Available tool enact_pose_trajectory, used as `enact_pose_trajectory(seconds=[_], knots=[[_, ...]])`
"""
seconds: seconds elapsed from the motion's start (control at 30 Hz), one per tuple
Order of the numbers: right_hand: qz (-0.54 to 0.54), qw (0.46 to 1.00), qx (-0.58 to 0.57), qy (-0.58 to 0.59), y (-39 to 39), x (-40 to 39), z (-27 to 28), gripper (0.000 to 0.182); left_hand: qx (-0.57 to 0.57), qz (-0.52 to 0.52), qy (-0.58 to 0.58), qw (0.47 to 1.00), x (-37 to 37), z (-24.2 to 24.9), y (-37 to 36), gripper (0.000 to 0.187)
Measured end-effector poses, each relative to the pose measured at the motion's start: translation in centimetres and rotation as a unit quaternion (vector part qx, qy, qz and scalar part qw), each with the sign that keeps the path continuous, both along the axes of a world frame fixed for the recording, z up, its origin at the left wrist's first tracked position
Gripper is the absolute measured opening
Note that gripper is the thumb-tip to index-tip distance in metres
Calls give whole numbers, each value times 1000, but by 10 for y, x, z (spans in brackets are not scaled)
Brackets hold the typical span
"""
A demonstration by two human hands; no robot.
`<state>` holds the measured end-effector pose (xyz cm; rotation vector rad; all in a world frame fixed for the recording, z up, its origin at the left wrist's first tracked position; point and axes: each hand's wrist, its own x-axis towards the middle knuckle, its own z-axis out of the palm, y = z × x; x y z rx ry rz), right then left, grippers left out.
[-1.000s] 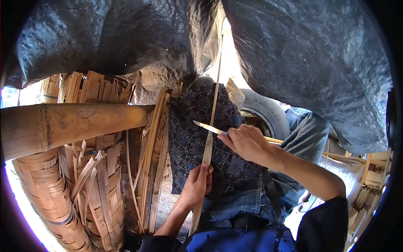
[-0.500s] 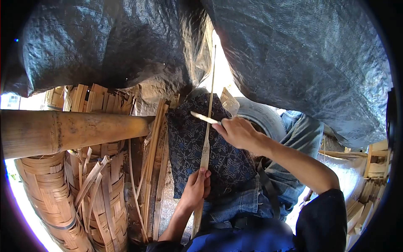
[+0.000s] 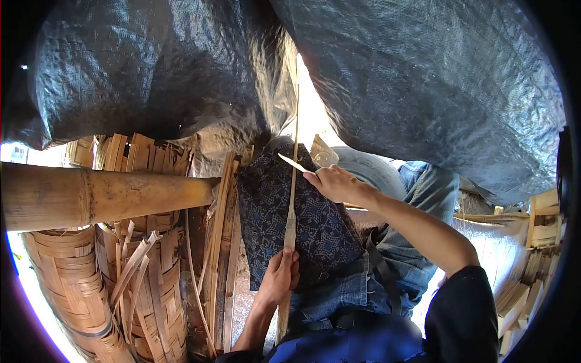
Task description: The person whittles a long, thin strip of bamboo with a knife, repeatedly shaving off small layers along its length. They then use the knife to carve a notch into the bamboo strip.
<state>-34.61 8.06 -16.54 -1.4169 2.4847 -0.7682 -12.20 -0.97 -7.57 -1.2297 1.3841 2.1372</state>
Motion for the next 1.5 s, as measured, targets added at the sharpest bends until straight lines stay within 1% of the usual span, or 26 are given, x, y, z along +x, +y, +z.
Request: enact_pose_trajectory(seconds=[0.03, 0.07, 0.1, 0.13, 0.17, 0.23, 0.27, 0.37, 0.4, 0.53, 0.6, 0.63, 0.7, 0.73, 0.83, 0.97, 1.03, 1.17, 1.23, 1.37, 1.43, 1.47, 1.5], knots=[[0, 1000, -1, 3, -2, -4, 2, 52, 61, 25, 0, 998, 1, -1, -4, 32], [-22, 990, 30, -139, -6, -10, 4, 50, 121, 50, -1, 991, 2, -3, -7, 32], [-41, 957, 60, -280, -10, -13, 10, 47, 118, 51, 0, 992, 2, -4, -9, 32], [-45, 951, 56, -301, -8, -10, 16, 42, 147, 61, 10, 987, 2, -5, -12, 31], [-38, 951, 55, -301, -4, -6, 23, 42, 176, 74, 21, 981, 3, -6, -14, 31], [-25, 950, -2, -310, 8, 10, 34, 42, 192, 79, 24, 978, 4, -8, -17, 31], [-21, 962, -13, -270, 14, 18, 28, 40, 209, 75, 29, 975, 5, -9, -18, 31], [6, 964, 9, -267, 25, 27, 34, 38, 204, 64, 33, 976, 6, -8, -18, 30], [-2, 970, -5, -243, 26, 30, 34, 44, 196, 63, 21, 978, 8, -6, -17, 30], [4, 975, 5, -221, 28, 42, 33, 49, 203, 76, -9, 976, 31, 11, -13, 31], [35, 989, -37, -136, 28, 53, 30, 52, 217, 95, -29, 971, 47, 16, -10, 32], [40, 989, -36, -140, 27, 53, 33, 52, 218, 101, -32, 970, 50, 16, -8, 32], [29, 982, 45, -182, 23, 51, 44, 53, 215, 99, -30, 971, 55, 17, -5, 32], [34, 987, 54, -147, 22, 52, 41, 54, 215, 103, -31, 971, 56, 19, -3, 32], [53, 986, 79, -139, 20, 54, 46, 53, 209, 94, -42, 972, 57, 20, -2, 32], [51, 991, 68, -107, 17, 57, 46, 52, 208, 90, -42, 973, 57, 20, -1, 32], [54, 990, 89, -99, 15, 61, 44, 52, 205, 87, -46, 974, 56, 21, -1, 33], [50, 988, 85, -121, 13, 61, 39, 48, 204, 90, -46, 974, 56, 23, 0, 33], [30, 992, 83, -87, 11, 62, 33, 49, 206, 88, -45, 973, 58, 26, 3, 33], [5, 987, 91, -131, -2, 41, 27, 50, 211, 67, -49, 974, 68, 28, 7, 34], [24, 992, 39, -116, -2, 34, 22, 50, 233, 90, -41, 967, 69, 25, 7, 34], [25, 988, 53, -143, 0, 33, 22, 52, 233, 89, -37, 968, 69, 22, 7, 34], [26, 989, 52, -139, 3, 34, 27, 52, 238, 95, -34, 966, 69, 19, 6, 33]])
